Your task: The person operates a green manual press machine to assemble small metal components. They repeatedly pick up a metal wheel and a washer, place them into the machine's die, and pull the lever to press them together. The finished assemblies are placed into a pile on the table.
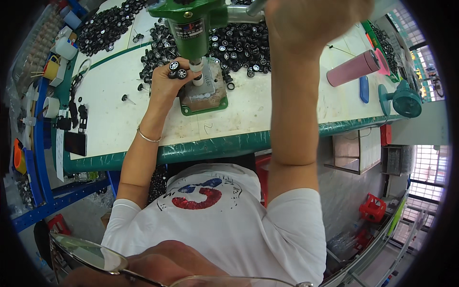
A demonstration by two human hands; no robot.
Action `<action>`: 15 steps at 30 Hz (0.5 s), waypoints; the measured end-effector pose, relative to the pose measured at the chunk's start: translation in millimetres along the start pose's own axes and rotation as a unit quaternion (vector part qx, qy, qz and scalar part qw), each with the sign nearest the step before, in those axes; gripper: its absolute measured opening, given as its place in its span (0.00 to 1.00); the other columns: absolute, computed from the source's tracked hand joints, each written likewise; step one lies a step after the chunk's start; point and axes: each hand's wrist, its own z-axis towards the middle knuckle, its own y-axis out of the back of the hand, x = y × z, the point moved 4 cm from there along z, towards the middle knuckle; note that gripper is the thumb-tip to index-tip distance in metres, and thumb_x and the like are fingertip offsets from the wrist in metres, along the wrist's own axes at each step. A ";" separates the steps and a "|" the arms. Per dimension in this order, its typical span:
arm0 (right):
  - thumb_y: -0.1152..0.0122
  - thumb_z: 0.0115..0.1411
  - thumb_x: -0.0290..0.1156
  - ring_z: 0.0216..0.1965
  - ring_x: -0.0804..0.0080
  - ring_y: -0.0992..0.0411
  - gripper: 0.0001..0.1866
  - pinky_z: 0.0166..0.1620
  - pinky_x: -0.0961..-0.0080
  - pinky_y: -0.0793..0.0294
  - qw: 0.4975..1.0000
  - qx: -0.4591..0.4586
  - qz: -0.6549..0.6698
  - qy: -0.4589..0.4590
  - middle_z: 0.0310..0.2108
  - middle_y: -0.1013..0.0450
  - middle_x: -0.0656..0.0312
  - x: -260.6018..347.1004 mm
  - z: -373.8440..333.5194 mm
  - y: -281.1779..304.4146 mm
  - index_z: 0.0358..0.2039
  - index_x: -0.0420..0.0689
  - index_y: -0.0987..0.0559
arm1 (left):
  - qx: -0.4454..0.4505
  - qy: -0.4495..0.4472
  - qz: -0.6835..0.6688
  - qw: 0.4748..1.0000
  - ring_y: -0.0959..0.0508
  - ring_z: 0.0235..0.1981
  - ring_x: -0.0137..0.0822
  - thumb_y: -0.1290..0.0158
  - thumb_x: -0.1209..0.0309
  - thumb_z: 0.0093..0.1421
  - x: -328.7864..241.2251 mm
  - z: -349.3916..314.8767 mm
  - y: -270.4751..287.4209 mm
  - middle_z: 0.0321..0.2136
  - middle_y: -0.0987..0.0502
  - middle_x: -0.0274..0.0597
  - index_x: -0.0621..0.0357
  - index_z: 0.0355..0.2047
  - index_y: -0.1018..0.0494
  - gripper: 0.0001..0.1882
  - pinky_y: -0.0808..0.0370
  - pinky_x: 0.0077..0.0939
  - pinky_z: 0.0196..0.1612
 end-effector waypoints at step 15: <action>0.46 0.64 0.39 0.11 0.90 0.51 0.13 0.13 0.89 0.55 0.966 0.008 -0.076 -0.248 0.13 0.46 0.77 -68.7 42.9 16.8 0.24 0.50 0.33 | -0.018 0.116 -0.116 0.986 0.22 0.34 0.25 0.41 0.74 0.56 -6.6 -10.2 4.1 0.32 0.19 0.39 0.60 0.41 0.25 0.12 0.27 0.18 0.37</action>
